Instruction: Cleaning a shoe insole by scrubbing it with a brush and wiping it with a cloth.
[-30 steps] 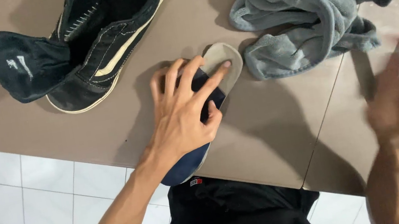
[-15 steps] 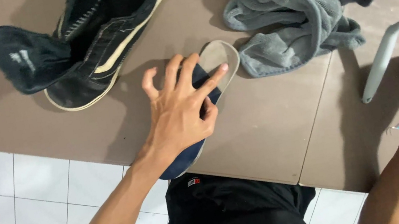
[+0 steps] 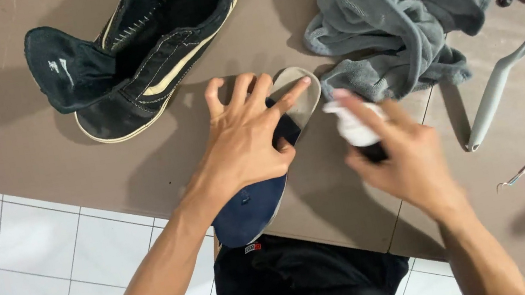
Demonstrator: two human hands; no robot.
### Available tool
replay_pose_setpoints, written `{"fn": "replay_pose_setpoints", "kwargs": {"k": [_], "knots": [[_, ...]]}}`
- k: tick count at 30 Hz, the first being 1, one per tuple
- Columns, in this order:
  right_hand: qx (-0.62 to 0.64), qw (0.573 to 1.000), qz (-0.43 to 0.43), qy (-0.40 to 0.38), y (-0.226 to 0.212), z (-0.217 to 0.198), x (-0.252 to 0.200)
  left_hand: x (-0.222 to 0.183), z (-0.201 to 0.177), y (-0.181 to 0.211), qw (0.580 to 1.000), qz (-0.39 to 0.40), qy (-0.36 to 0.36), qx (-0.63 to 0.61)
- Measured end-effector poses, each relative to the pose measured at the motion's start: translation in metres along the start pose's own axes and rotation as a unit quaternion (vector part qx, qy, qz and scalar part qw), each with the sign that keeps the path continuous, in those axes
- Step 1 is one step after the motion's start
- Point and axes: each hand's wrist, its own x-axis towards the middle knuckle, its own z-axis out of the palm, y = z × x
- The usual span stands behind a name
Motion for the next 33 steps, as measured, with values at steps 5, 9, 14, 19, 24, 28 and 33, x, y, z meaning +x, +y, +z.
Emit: {"fn": "replay_pose_setpoints", "kwargs": {"k": [5, 9, 14, 19, 24, 28, 33], "knots": [[-0.248, 0.967, -0.052, -0.012, -0.011, 0.03, 0.029, -0.002, 0.001, -0.015, 0.999, 0.013, 0.007, -0.04], [-0.267, 0.962, -0.051, 0.028, -0.004, 0.04, 0.029, 0.0, 0.006, -0.02, 0.998, 0.005, -0.016, -0.055], [-0.244, 0.965, -0.057, 0.081, 0.0, 0.046, 0.028, 0.001, 0.0, -0.02, 0.986, 0.003, -0.044, -0.164], [-0.249, 0.962, -0.071, 0.083, -0.01, 0.039, 0.033, 0.002, 0.01, -0.022, 0.987, 0.0, -0.043, -0.155], [-0.234, 0.971, -0.045, 0.016, -0.011, 0.033, 0.04, 0.004, 0.006, -0.022, 0.985, -0.005, -0.063, -0.162], [-0.255, 0.965, -0.024, -0.061, -0.017, 0.027, 0.047, 0.003, 0.007, -0.024, 0.985, -0.004, -0.078, -0.151], [-0.279, 0.957, -0.02, -0.074, -0.018, 0.028, 0.054, 0.005, 0.007, -0.028, 0.985, -0.012, -0.086, -0.146]]}}
